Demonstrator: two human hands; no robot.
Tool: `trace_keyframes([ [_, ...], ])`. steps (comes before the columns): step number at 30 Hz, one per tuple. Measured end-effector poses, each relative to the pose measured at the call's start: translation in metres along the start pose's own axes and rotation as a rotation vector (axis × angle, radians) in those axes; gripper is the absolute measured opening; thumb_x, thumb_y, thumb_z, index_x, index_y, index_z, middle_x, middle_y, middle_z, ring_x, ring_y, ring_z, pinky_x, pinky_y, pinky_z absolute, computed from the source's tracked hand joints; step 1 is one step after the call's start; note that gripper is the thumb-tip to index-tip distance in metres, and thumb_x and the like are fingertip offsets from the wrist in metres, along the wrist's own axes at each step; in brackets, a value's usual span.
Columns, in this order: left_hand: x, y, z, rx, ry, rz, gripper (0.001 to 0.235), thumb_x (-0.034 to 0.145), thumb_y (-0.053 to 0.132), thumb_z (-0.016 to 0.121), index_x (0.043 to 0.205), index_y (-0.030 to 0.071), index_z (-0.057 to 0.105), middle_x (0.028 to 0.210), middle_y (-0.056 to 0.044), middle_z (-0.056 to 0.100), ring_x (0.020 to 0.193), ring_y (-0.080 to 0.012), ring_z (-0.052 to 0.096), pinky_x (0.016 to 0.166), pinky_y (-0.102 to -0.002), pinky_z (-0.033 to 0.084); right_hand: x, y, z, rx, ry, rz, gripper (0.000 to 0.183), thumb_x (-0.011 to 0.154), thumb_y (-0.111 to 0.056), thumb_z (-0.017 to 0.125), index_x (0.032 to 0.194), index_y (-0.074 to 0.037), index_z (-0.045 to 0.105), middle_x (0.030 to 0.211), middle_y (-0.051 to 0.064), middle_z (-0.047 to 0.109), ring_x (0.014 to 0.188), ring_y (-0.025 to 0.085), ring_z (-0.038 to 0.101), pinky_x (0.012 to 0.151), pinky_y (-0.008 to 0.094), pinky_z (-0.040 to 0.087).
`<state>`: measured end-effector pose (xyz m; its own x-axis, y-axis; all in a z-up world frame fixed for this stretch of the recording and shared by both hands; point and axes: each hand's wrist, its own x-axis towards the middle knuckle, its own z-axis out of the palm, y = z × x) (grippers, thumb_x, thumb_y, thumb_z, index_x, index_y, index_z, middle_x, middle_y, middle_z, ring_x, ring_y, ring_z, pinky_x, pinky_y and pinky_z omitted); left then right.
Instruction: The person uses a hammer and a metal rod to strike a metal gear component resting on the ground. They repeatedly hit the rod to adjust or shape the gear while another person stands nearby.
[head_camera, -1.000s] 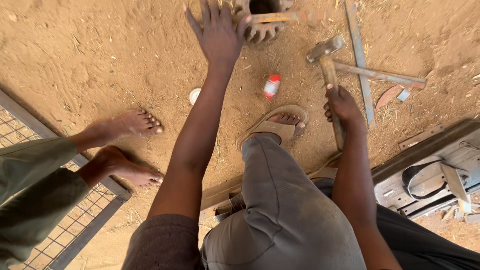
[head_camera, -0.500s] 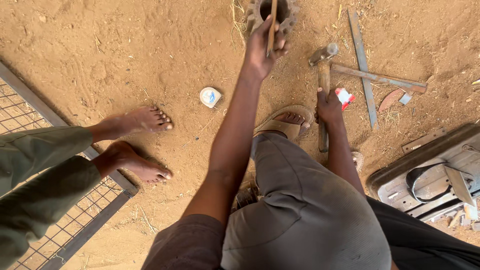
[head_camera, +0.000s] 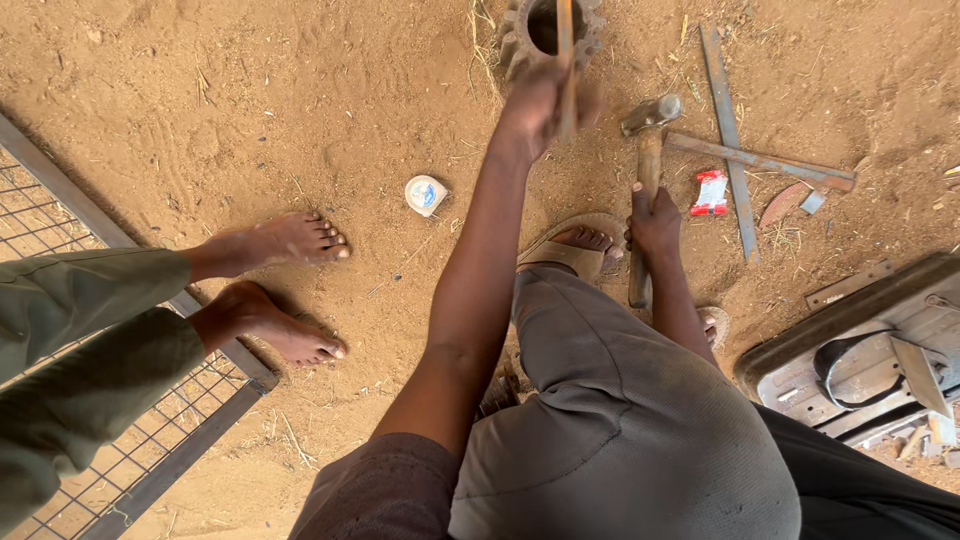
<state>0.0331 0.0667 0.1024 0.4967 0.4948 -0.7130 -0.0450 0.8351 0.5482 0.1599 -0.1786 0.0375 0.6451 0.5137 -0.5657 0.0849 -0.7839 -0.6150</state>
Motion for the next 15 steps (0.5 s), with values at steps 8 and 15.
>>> trace_keyframes([
  [8,0.018,-0.069,-0.032,0.551,0.273,0.140,0.027,0.103,0.026,0.048,0.101,0.004,0.065,0.067,-0.015,0.072,0.047,-0.0233,0.070,0.046,-0.041,0.060,-0.052,-0.084,-0.012,0.360,-0.081,-0.268,0.033,0.111,-0.035,0.053,0.110,-0.002,0.054,0.069,0.002,0.056,0.053,0.011,0.055,0.043,0.028,0.046],
  [15,-0.040,-0.091,-0.042,0.714,0.326,0.219,0.038,0.106,0.031,0.048,0.093,0.000,0.068,0.066,-0.016,0.071,0.052,-0.0267,0.074,0.057,-0.041,0.059,-0.024,-0.147,0.014,0.494,-0.051,-0.753,0.044,0.118,-0.030,0.050,0.143,0.004,0.039,0.071,0.001,0.045,0.058,0.007,0.045,0.048,0.024,0.037],
])
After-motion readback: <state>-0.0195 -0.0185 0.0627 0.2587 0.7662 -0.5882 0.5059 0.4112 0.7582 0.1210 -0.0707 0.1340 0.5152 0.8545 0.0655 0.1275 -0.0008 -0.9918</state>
